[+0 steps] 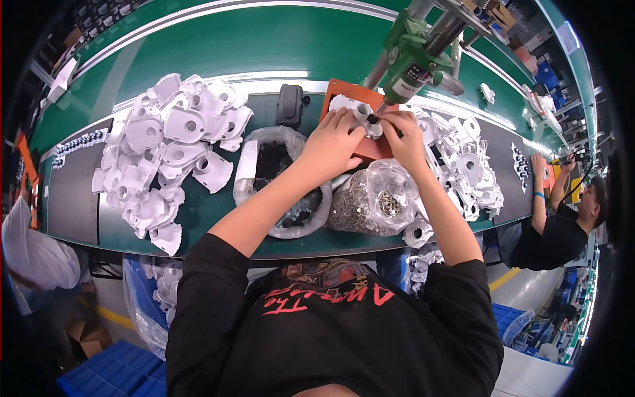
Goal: Assembling small white plastic components using a manual press on a production line.
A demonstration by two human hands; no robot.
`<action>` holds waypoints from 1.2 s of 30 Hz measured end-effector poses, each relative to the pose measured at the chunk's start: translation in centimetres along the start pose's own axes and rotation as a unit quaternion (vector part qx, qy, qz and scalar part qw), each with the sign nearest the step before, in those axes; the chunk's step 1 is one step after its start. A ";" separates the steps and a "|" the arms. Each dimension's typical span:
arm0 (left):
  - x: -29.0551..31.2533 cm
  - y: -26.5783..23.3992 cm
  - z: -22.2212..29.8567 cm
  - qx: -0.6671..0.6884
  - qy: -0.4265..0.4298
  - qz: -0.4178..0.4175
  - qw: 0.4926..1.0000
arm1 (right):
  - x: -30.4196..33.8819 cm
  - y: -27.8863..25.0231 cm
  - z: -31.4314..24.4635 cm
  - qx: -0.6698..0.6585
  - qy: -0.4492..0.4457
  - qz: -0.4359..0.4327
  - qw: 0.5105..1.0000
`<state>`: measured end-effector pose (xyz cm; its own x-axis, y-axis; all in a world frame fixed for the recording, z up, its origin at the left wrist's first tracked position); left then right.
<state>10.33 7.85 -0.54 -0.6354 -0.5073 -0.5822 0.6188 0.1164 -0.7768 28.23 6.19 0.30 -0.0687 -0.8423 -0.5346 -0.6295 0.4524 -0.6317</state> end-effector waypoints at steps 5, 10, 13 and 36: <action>-0.1 0.1 0.0 0.009 0.006 0.020 1.000 | 0.7 -0.4 -0.9 0.094 -0.159 -0.004 0.983; -0.3 0.1 0.2 0.010 0.003 0.008 1.000 | 0.9 0.2 -0.4 0.103 -0.145 -0.037 0.983; -0.1 0.1 0.0 0.007 -0.004 -0.004 1.000 | 0.7 -0.7 -1.0 0.089 -0.125 -0.042 0.987; -2.0 0.2 1.3 -0.039 -0.032 0.013 0.999 | -30.4 -15.9 2.6 -0.355 0.186 0.210 0.892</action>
<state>12.33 7.82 0.77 -0.5873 -0.5564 -0.5878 0.5957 0.1946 -0.7793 42.36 25.36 25.14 -0.5823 -0.7411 -0.3343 -0.8103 0.5622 0.1653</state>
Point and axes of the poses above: each hand's wrist, its own x-axis away from the middle knuckle, its own y-axis out of the palm, z = x × y, the point moved 4 cm from there along -x, towards the middle knuckle, and after that the axes turned 3 degrees about z, right-handed, at the moved point
